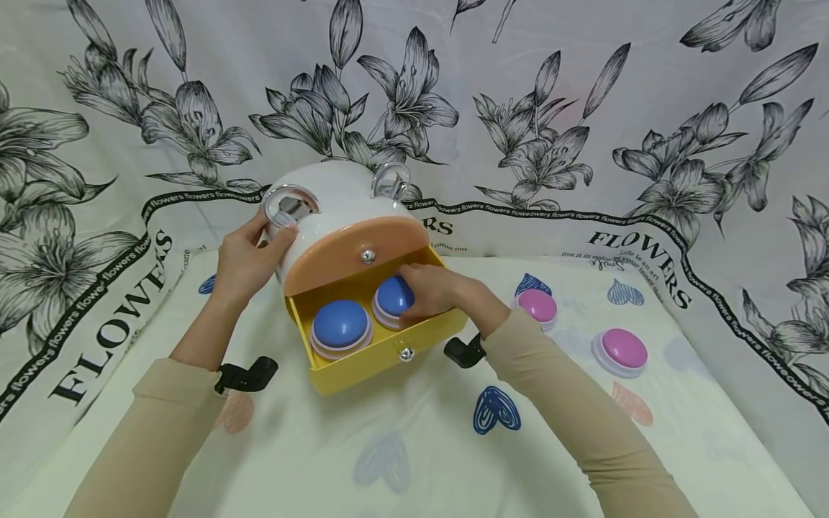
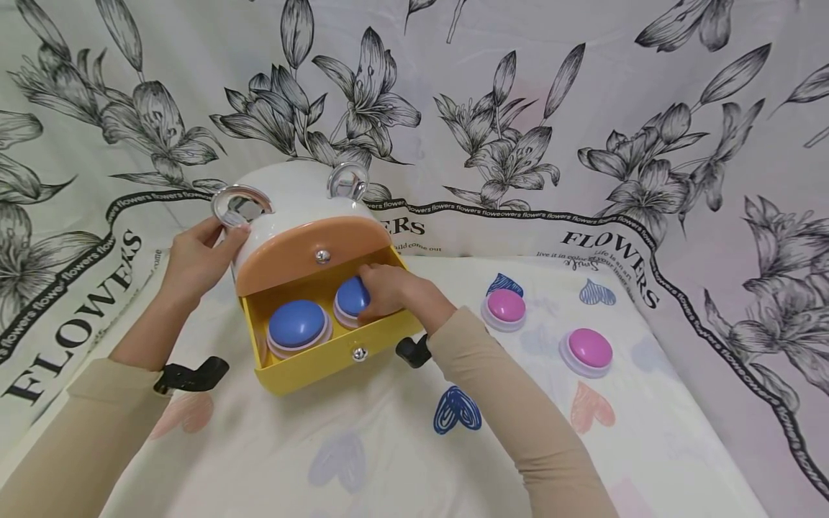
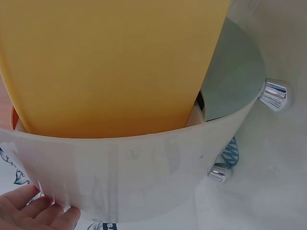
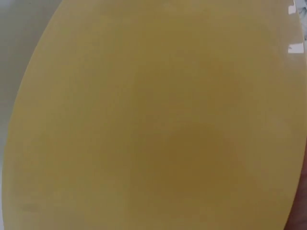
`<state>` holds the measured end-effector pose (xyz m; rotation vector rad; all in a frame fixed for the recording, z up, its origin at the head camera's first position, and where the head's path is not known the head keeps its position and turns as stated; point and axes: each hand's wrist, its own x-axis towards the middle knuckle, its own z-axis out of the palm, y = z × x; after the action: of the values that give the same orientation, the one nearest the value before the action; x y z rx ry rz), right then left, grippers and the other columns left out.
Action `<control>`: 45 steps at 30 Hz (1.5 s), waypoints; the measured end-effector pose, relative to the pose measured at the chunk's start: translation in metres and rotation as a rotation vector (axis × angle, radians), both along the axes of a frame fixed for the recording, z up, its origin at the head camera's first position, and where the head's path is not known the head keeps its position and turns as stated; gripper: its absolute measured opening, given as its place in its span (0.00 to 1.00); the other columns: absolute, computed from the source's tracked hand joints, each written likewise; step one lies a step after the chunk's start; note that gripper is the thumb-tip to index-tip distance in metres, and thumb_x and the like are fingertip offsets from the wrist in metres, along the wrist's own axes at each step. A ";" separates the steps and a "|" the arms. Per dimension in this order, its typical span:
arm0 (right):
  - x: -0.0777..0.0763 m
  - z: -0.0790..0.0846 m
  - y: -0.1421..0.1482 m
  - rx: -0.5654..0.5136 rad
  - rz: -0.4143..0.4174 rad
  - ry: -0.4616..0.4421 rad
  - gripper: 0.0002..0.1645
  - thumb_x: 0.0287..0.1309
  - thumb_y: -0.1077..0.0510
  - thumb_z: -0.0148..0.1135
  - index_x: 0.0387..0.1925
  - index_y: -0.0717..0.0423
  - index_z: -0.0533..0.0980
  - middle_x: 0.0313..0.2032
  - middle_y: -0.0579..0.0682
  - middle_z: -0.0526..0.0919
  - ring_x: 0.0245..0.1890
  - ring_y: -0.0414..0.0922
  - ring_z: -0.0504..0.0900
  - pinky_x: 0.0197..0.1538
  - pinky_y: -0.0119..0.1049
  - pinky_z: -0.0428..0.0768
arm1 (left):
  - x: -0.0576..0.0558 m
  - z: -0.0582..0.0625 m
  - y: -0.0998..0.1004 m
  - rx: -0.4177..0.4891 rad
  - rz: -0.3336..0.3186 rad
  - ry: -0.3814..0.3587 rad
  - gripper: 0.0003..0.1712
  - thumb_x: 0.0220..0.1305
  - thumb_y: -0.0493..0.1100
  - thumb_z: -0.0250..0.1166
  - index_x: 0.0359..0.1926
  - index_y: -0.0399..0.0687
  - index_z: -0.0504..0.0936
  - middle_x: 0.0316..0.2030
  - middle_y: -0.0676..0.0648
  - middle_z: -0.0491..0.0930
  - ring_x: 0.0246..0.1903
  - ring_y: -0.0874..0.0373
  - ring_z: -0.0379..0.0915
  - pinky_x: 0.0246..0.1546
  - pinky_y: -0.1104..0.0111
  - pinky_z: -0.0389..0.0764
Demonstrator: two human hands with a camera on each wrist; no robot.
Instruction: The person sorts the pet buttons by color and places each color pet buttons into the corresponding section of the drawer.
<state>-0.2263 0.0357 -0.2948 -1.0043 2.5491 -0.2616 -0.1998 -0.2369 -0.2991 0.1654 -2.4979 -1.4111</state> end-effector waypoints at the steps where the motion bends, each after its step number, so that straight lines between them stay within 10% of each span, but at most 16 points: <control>1: 0.000 0.000 0.000 -0.003 0.002 -0.007 0.39 0.51 0.50 0.66 0.61 0.59 0.60 0.57 0.53 0.70 0.56 0.46 0.70 0.64 0.37 0.67 | 0.000 0.000 0.000 -0.001 -0.001 0.002 0.41 0.59 0.64 0.55 0.69 0.56 0.56 0.68 0.47 0.56 0.68 0.50 0.50 0.61 0.55 0.66; 12: 0.006 0.011 0.009 -0.183 0.060 0.058 0.32 0.55 0.53 0.62 0.60 0.58 0.66 0.56 0.51 0.73 0.54 0.46 0.72 0.63 0.38 0.69 | 0.000 0.000 -0.001 0.018 -0.017 0.002 0.40 0.59 0.63 0.56 0.69 0.57 0.57 0.68 0.48 0.55 0.68 0.51 0.49 0.62 0.55 0.64; 29: 0.052 0.020 0.034 -0.555 -0.114 0.231 0.16 0.55 0.54 0.63 0.44 0.55 0.75 0.41 0.46 0.80 0.43 0.41 0.77 0.49 0.34 0.79 | 0.000 0.002 0.000 0.021 -0.002 -0.016 0.41 0.59 0.64 0.55 0.69 0.57 0.56 0.69 0.48 0.55 0.68 0.51 0.49 0.62 0.56 0.65; 45: 0.097 -0.027 0.049 -0.773 -0.104 0.394 0.11 0.49 0.61 0.68 0.35 0.54 0.75 0.32 0.44 0.79 0.33 0.36 0.77 0.35 0.28 0.81 | 0.000 0.000 0.000 0.020 -0.014 -0.012 0.43 0.58 0.65 0.56 0.70 0.54 0.55 0.69 0.48 0.53 0.68 0.51 0.49 0.62 0.57 0.65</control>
<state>-0.1289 0.0845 -0.3217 -1.2720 2.9079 -1.2616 -0.1995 -0.2371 -0.2990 0.1609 -2.4999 -1.4459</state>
